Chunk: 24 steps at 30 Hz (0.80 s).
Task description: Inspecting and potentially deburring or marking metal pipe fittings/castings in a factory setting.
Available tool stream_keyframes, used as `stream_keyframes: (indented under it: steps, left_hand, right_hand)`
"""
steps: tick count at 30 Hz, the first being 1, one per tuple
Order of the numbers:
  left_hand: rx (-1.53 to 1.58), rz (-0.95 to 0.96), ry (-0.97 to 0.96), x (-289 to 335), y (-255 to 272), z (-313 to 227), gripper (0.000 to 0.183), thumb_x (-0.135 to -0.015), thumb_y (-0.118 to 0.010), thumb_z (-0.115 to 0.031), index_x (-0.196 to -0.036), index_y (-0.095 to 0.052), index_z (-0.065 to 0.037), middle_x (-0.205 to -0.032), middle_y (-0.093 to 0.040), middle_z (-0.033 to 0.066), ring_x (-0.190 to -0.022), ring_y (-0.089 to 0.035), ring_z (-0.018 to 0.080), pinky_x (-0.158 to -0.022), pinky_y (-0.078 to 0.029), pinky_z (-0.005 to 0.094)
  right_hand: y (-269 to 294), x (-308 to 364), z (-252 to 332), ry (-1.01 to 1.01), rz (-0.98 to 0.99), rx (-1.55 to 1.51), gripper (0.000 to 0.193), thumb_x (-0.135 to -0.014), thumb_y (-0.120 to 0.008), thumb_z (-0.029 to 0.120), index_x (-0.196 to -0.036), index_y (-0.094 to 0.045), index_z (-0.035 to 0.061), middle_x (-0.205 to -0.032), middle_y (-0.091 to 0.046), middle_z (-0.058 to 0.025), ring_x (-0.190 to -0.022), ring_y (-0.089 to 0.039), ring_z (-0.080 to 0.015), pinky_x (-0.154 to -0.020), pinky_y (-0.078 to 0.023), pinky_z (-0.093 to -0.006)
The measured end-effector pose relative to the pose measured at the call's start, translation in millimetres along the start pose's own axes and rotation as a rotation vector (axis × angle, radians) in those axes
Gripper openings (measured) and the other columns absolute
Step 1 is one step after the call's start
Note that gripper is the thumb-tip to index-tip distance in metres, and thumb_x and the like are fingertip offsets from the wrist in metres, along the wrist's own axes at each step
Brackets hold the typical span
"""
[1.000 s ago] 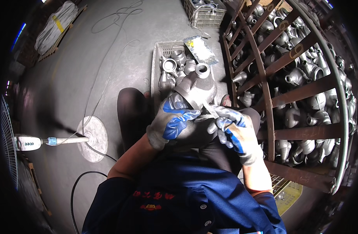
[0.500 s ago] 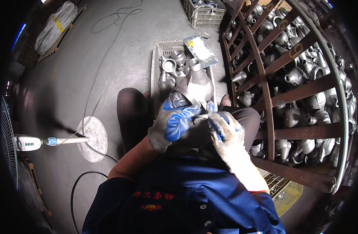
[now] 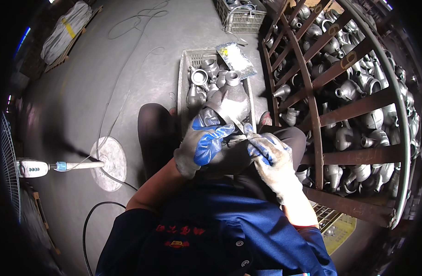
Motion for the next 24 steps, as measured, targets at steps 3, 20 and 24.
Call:
stream_keyframes:
  steps: [3, 20, 24]
  left_hand:
    - [0.363, -0.004, 0.014, -1.6, -6.0, -6.3, 0.051, -0.091, -0.045, -0.009, -0.138, -0.031, 0.005, -0.133, -0.045, 0.0195, -0.121, -0.048, 0.0287, -0.105, -0.038, 0.0398]
    - [0.588, -0.001, 0.051, -3.1, -14.7, -13.1, 0.051, -0.084, -0.059, 0.005, -0.131, -0.041, 0.005, -0.123, -0.055, 0.0131, -0.111, -0.055, 0.0160, -0.095, -0.044, 0.0289]
    - [0.240, 0.001, -0.059, -1.6, -20.8, -13.9, 0.052, -0.086, -0.058, 0.000, -0.133, -0.037, 0.006, -0.123, -0.055, 0.0150, -0.112, -0.055, 0.0181, -0.098, -0.043, 0.0322]
  right_hand:
    - [5.6, -5.4, 2.0, 0.078, -0.083, 0.014, 0.019, -0.075, -0.064, -0.001, -0.094, -0.065, -0.0021, -0.092, -0.066, -0.0158, -0.084, -0.065, -0.0283, -0.074, -0.051, -0.0338]
    - [5.1, 4.1, -2.7, 0.006, -0.102, -0.127, 0.020, -0.079, -0.062, -0.001, -0.098, -0.064, -0.0051, -0.094, -0.066, -0.0157, -0.081, -0.065, -0.0240, -0.074, -0.051, -0.0307]
    - [1.1, 13.4, -19.9, -0.101, -0.060, -0.222, 0.024, -0.080, -0.060, -0.002, -0.103, -0.063, -0.0061, -0.096, -0.066, -0.0146, -0.084, -0.063, -0.0175, -0.076, -0.050, -0.0277]
Point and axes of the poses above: each hand's wrist, its own x-axis away from the middle knuckle, its own y-axis out of the back of the hand, z = x × y, the point moved 5 cm from there along -x, towards the middle knuckle
